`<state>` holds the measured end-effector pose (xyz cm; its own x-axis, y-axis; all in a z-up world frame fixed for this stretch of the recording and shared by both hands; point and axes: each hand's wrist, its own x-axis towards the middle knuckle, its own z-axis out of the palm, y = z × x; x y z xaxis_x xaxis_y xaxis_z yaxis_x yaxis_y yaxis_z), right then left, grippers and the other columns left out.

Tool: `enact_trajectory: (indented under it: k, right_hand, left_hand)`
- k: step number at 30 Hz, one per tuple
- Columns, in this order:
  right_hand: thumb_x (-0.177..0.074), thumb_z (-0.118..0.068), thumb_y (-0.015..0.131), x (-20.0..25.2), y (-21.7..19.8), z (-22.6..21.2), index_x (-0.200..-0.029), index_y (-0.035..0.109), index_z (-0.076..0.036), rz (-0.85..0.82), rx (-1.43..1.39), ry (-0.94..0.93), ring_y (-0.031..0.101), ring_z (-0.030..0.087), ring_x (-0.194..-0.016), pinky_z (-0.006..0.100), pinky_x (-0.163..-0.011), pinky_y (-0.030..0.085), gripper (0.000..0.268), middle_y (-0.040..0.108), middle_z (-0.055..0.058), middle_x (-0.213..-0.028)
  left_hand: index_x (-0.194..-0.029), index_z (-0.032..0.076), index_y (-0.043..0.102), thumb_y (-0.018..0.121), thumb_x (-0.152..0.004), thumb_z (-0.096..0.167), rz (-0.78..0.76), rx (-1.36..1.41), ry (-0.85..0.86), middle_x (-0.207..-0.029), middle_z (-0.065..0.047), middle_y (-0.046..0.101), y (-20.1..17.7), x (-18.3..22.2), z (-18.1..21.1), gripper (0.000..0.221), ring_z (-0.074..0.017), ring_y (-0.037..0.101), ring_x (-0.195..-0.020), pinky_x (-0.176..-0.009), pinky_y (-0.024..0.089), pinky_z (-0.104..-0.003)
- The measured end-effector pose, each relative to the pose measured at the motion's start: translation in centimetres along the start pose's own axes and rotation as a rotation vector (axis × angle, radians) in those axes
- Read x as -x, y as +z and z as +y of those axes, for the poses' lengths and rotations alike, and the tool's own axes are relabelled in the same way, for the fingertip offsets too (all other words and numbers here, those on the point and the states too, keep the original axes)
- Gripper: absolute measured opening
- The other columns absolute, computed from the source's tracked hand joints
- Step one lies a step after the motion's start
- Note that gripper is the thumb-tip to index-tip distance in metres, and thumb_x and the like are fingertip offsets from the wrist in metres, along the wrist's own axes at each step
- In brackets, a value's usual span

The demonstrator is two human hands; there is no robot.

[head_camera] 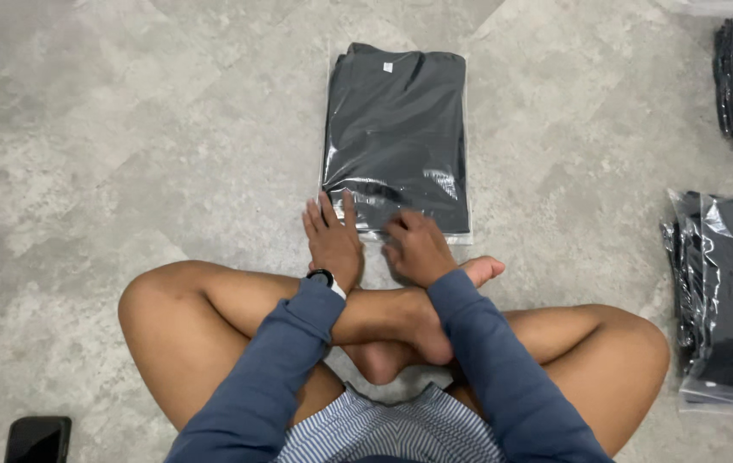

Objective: The person places folded black shirts into clear plastic bags and seals them by hand.

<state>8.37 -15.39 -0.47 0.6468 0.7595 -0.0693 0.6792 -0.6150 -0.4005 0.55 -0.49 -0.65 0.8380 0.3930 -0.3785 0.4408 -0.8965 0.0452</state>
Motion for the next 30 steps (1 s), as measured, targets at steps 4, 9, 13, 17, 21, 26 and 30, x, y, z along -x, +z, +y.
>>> enact_trajectory:
  k: [4, 9, 13, 17, 21, 26, 30]
  right_hand:
    - [-0.079, -0.032, 0.079, -0.6, 0.3, -1.4, -0.123, 0.059, -0.013, 0.240, 0.335, -0.237, 0.058, 0.032, -0.109, 0.043, -0.087, 0.044, 0.051, 0.059, 0.011, -0.115]
    - [-0.084, -0.015, 0.074, -2.8, 1.5, -0.5, -0.094, 0.060, -0.012, 0.537, 0.380, -0.310, 0.057, 0.025, -0.077, 0.039, -0.070, 0.042, 0.017, 0.052, 0.005, -0.085]
    - [-0.091, -0.011, 0.066, -2.7, 0.1, -1.9, -0.099, 0.067, -0.013, 0.781, 0.293, -0.326, 0.058, 0.024, -0.077, 0.036, -0.071, 0.042, 0.008, 0.055, 0.004, -0.086]
    - [-0.102, -0.012, 0.060, -2.3, -2.7, -4.4, -0.110, 0.065, -0.011, 0.840, 0.166, -0.336, 0.061, 0.019, -0.087, 0.034, -0.087, 0.043, 0.009, 0.060, 0.005, -0.096]
    - [-0.097, -0.013, 0.068, -2.5, -5.0, -7.0, -0.098, 0.070, -0.013, 0.943, 0.083, -0.399, 0.060, 0.022, -0.078, 0.037, -0.083, 0.043, 0.003, 0.060, 0.004, -0.090]
    - [-0.095, -0.011, 0.066, -3.1, -2.3, -5.7, -0.102, 0.076, -0.014, 0.971, 0.012, -0.301, 0.064, 0.021, -0.085, 0.042, -0.088, 0.043, 0.012, 0.064, 0.004, -0.096]
    - [-0.095, -0.012, 0.061, -3.5, -1.3, -5.3, -0.109, 0.074, -0.017, 0.990, 0.106, -0.218, 0.063, 0.021, -0.086, 0.045, -0.089, 0.041, 0.021, 0.064, 0.003, -0.096]
  left_hand:
    - [-0.130, 0.003, 0.045, 0.064, -0.093, 0.039, 0.542, -0.014, 0.060, -0.118, -0.020, 0.050, -0.4, 0.3, 0.0, 0.054, -0.0350, 0.050, -0.111, -0.095, 0.038, -0.046]
    - [-0.089, 0.016, 0.057, 0.058, -0.092, 0.039, 0.506, 0.212, 0.181, -0.070, -0.008, 0.062, 1.6, -0.2, 1.1, 0.024, -0.0304, 0.066, -0.062, -0.059, 0.052, -0.044]
    - [-0.120, 0.000, 0.046, 0.052, -0.091, 0.025, 0.244, 0.312, 0.454, -0.116, -0.024, 0.053, 1.9, -0.8, 1.4, 0.039, -0.0428, 0.052, -0.111, -0.095, 0.039, -0.047]
    - [-0.155, -0.013, 0.017, 0.060, -0.095, 0.031, 0.184, 0.203, 0.601, -0.161, -0.037, 0.018, -2.1, -2.6, 2.7, 0.087, -0.0545, 0.013, -0.150, -0.124, 0.018, -0.049]
    - [-0.162, -0.001, 0.013, 0.043, -0.097, 0.011, 0.390, 0.475, 0.484, -0.167, -0.027, 0.015, -2.2, -8.5, 5.8, 0.072, -0.0457, 0.014, -0.153, -0.128, 0.012, -0.053]
    - [-0.152, -0.007, 0.035, 0.045, -0.098, 0.008, 0.748, 0.525, 0.121, -0.158, -0.032, 0.030, -4.3, -15.5, 8.0, 0.057, -0.0455, 0.030, -0.149, -0.124, 0.022, -0.051]
    - [-0.151, -0.007, 0.034, 0.047, -0.102, 0.017, 0.742, 0.512, 0.030, -0.155, -0.033, 0.034, -5.4, -21.5, 7.5, 0.056, -0.0482, 0.036, -0.145, -0.119, 0.029, -0.055]
